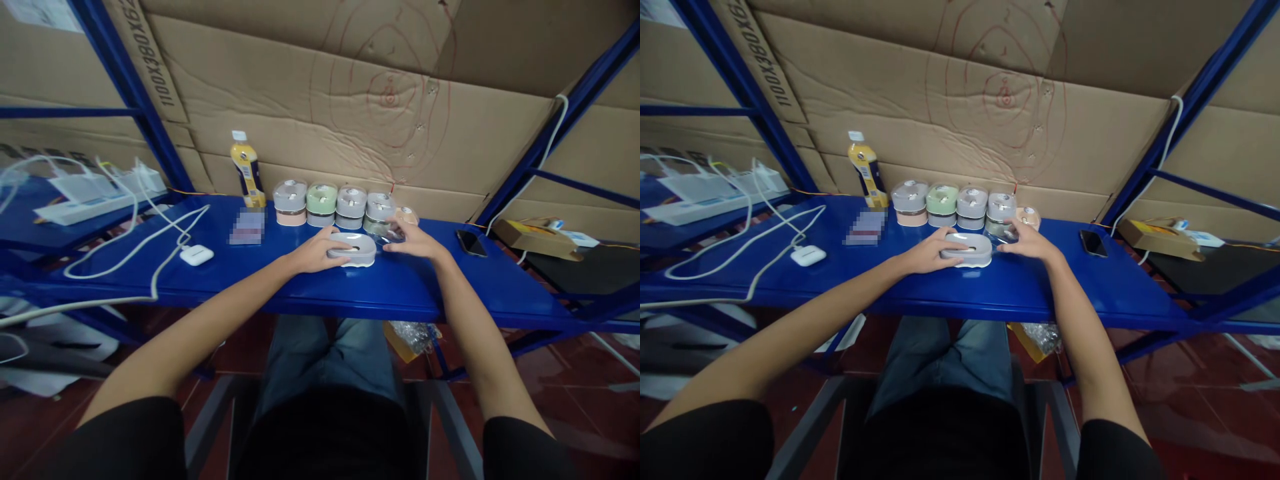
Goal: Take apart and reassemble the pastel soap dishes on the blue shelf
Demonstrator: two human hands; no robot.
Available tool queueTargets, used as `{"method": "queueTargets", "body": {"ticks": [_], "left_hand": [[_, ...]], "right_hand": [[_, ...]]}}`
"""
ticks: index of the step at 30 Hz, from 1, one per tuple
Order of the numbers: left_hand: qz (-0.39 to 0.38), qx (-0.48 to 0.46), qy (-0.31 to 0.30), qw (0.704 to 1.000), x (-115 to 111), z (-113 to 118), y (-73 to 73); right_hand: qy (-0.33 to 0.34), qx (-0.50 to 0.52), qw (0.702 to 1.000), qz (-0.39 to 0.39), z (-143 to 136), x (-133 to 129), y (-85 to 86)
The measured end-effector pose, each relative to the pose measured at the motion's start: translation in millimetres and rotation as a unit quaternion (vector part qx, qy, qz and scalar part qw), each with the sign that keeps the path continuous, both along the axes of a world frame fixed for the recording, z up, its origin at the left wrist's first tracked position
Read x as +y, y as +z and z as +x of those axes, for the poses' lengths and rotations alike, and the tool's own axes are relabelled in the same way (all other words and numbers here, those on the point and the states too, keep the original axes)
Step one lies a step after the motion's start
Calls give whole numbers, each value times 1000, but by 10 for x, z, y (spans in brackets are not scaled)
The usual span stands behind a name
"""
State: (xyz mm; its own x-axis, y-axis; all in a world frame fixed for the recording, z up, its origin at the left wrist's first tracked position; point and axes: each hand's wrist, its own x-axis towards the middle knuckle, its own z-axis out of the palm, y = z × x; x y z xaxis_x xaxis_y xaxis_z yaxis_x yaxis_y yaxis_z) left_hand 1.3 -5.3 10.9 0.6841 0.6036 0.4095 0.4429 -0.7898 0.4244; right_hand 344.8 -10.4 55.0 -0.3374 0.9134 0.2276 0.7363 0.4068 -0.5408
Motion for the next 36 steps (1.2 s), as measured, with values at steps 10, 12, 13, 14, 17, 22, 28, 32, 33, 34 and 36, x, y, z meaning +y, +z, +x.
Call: {"method": "queueTargets", "body": {"ticks": [10,12,13,14,17,22,28,32,33,34,36], "left_hand": [[2,-37,97,995,251,-392,84],[0,-31,124,992,321,-522,72],[-2,-25,135,991,349,-574,60],[-5,-17,147,989,372,-614,46],[-13,5,177,984,411,-665,11],[-11,1,180,984,419,-642,11],[-9,-2,206,978,408,-636,47],[-9,-4,203,979,387,-619,67],[-8,-7,200,980,379,-614,74],[-7,-7,197,980,372,-609,81],[-7,-1,190,982,362,-600,93]], "right_hand": [[-60,-99,992,-49,145,-32,109],[-61,-126,988,-59,151,-36,110],[-64,-133,987,-62,153,-38,109],[-68,-136,986,-63,153,-39,107],[-82,-128,986,-69,156,-37,92],[-76,-111,987,-85,153,8,46],[-126,-120,975,135,-125,-443,281],[-36,-214,974,64,-433,-1391,158],[28,-261,965,-16,-489,-1640,-18],[68,-308,944,-95,-532,-1864,-255],[112,-394,883,-229,-576,-2194,-859]]}}
